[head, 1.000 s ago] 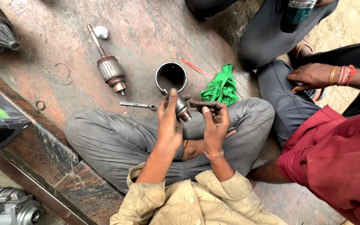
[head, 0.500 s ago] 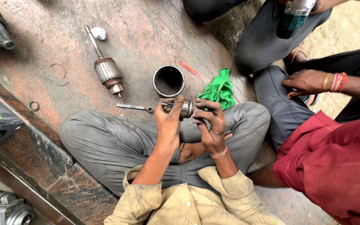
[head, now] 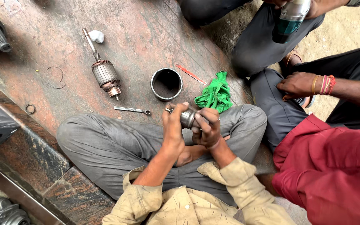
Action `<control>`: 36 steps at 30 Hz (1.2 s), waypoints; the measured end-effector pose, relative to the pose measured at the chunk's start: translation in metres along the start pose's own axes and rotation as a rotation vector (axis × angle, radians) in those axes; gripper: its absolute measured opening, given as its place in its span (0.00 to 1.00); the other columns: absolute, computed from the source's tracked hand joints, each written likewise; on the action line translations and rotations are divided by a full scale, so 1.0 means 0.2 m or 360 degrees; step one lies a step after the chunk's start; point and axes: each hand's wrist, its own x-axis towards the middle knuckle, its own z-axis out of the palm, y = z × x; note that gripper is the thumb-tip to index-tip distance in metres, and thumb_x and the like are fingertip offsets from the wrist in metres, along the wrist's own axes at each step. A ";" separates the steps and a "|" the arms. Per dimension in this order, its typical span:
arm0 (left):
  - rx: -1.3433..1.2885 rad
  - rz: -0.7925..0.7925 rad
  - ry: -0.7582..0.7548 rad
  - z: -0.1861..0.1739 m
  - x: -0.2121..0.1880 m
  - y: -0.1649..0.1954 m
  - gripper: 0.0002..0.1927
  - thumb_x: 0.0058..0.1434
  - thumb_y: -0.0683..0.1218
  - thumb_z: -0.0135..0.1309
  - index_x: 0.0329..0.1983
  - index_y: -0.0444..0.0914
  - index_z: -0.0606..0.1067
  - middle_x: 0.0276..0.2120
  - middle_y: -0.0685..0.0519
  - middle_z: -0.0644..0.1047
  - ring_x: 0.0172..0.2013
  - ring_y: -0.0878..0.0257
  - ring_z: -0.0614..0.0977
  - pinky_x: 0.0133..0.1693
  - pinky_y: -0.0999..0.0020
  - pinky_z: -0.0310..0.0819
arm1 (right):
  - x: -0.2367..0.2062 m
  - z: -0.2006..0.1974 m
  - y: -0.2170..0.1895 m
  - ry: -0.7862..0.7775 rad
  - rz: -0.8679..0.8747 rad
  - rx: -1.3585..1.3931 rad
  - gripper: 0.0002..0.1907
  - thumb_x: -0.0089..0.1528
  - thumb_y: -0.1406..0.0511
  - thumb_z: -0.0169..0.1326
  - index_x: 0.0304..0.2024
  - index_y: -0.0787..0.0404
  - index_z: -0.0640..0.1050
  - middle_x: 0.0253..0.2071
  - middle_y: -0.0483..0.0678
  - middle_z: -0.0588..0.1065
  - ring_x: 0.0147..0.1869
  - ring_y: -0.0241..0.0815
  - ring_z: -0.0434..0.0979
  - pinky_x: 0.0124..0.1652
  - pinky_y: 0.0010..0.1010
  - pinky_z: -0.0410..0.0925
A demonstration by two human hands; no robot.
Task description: The person sits cross-legged on the floor and files the copper commutator of a starter motor armature using a red file, rotating the armature as they work. They then wipe the part with a green cloth, set it aside, and press and turn a cylindrical metal component onto a second armature part by hand.
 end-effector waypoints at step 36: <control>0.1171 0.1476 -0.0758 -0.14 0.05 0.17 0.15 0.55 0.50 0.65 0.35 0.37 0.74 0.31 0.53 0.77 0.31 0.65 0.80 0.37 0.68 0.75 | 0.04 -0.03 -0.39 -0.0146 0.1717 0.0664 0.09 0.73 0.66 0.40 0.47 0.65 0.70 0.43 0.50 0.65 0.40 0.38 0.64 0.37 0.29 0.63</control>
